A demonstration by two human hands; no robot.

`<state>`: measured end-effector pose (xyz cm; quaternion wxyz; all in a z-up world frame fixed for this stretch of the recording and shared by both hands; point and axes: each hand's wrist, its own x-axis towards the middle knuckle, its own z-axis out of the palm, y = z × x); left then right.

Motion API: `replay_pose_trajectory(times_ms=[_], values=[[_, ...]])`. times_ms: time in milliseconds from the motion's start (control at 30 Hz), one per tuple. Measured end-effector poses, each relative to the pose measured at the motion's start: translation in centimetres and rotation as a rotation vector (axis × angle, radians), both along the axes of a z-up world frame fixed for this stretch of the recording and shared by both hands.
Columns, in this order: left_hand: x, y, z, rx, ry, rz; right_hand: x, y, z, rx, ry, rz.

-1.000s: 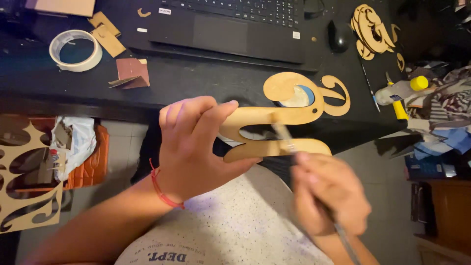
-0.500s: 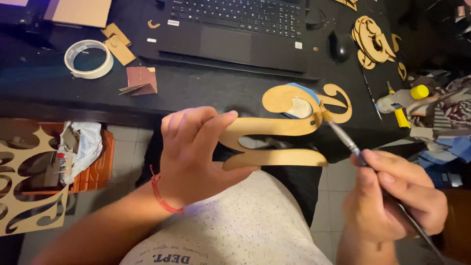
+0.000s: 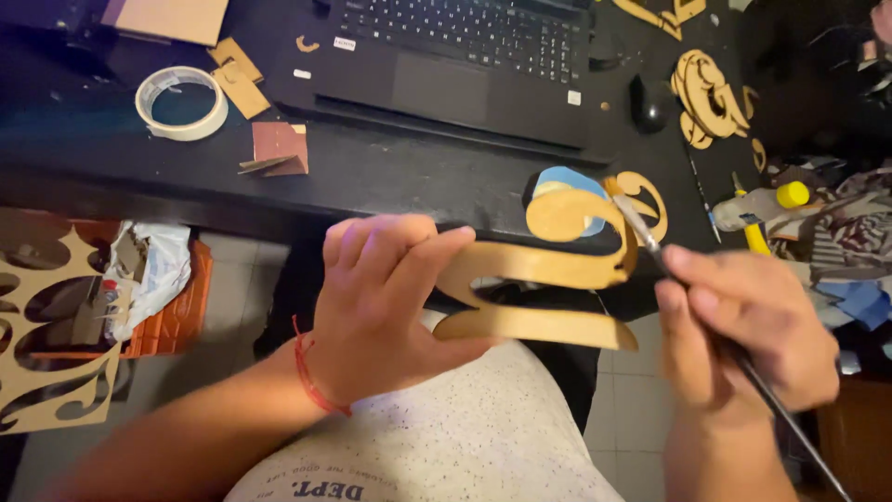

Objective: Apply a liquid coating to laser-cut wooden decorations using a paintbrush

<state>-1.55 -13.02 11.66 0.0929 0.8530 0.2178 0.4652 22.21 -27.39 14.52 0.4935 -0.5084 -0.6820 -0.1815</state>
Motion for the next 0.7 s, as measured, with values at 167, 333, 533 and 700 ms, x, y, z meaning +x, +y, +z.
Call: replay_pose_trajectory(times_ms=[167,333,533,700], values=[[0.2,-0.1,0.0,-0.003,0.004,0.026,3.1,-1.7,-1.4,0.142,0.105,-0.056],[0.3,-0.3,0.3,-0.006,0.021,0.017,0.9,-0.3,1.1,-0.108,0.023,0.134],[0.1,-0.2,0.2,0.005,0.027,0.013,1.6,-0.4,0.7,-0.067,0.072,0.098],[0.0,-0.3,0.4,0.024,0.028,-0.020,1.7,-0.1,0.8,-0.063,0.048,0.095]])
